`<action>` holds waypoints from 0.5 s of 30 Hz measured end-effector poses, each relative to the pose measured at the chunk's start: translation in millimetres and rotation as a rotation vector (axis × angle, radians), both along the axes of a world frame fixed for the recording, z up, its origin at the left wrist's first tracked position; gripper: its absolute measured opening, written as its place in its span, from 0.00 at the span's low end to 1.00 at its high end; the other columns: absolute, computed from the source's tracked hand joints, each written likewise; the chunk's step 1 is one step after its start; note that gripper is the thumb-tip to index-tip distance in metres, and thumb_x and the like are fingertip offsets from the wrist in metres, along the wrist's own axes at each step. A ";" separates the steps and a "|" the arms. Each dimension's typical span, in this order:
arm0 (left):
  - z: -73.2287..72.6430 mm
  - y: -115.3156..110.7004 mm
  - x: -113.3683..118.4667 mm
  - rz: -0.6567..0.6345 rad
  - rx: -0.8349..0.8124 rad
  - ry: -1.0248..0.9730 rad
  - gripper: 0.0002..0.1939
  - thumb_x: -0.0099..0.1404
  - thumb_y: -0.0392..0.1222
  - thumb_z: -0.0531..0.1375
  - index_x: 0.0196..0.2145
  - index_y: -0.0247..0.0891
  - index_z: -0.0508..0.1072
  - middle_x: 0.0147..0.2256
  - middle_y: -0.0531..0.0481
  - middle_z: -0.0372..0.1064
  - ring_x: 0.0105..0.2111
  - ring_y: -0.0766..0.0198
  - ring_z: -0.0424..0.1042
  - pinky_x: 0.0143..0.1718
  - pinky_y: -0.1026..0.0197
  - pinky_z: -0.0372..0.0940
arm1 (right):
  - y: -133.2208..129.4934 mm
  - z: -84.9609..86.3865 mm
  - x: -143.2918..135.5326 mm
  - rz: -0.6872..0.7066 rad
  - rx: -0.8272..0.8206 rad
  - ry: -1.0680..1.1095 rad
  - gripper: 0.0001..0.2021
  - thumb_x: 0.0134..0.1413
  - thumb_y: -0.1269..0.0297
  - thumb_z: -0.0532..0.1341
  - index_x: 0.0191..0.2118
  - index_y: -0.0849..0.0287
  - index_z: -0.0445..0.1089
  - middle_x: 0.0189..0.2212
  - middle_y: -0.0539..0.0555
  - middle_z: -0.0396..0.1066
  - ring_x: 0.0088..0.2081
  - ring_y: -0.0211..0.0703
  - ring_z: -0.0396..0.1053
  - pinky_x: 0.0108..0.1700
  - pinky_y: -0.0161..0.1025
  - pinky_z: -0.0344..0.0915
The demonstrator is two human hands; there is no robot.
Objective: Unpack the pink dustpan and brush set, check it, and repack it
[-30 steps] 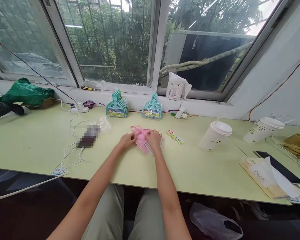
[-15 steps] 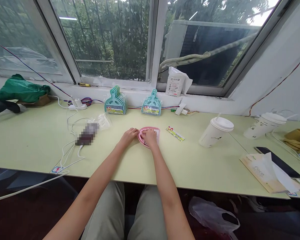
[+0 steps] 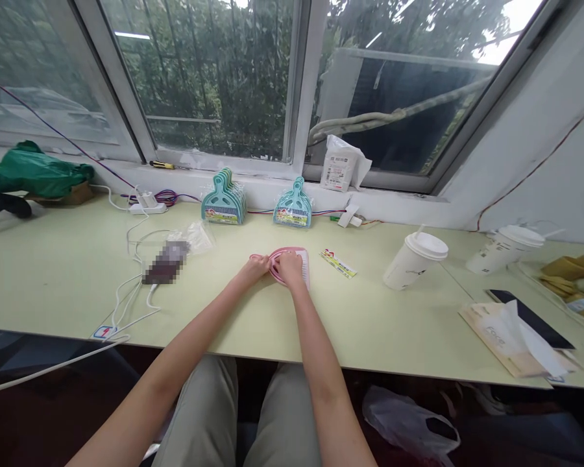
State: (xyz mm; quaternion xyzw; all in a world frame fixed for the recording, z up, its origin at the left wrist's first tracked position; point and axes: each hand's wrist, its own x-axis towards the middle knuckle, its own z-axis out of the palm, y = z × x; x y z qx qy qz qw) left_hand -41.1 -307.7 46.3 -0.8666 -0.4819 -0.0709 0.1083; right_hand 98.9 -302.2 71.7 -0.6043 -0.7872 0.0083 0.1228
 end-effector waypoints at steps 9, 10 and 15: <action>-2.4 -2.1 -13.6 0.024 0.164 -0.612 0.18 0.65 0.35 0.52 0.53 0.38 0.66 0.54 0.35 0.63 0.58 0.50 0.59 0.61 0.41 0.46 | -0.5 -12.1 5.6 -0.090 0.025 0.283 0.10 0.52 0.60 0.60 0.38 0.53 0.77 0.39 0.54 0.75 0.48 0.47 0.65 0.46 0.37 0.61; -0.6 -2.0 -13.2 0.103 0.180 -0.778 0.22 0.64 0.39 0.54 0.56 0.39 0.62 0.58 0.36 0.59 0.61 0.50 0.55 0.62 0.41 0.44 | 0.8 -13.5 5.0 -0.139 0.047 0.351 0.10 0.51 0.60 0.60 0.38 0.53 0.77 0.39 0.53 0.75 0.48 0.47 0.65 0.47 0.37 0.61; -1.1 3.6 3.1 0.138 -0.553 -1.432 0.25 0.65 0.55 0.51 0.53 0.35 0.64 0.47 0.38 0.69 0.48 0.51 0.70 0.50 0.47 0.63 | 12.8 -15.1 -2.1 -0.260 0.215 0.702 0.14 0.51 0.58 0.57 0.41 0.58 0.74 0.43 0.56 0.74 0.48 0.46 0.66 0.52 0.40 0.61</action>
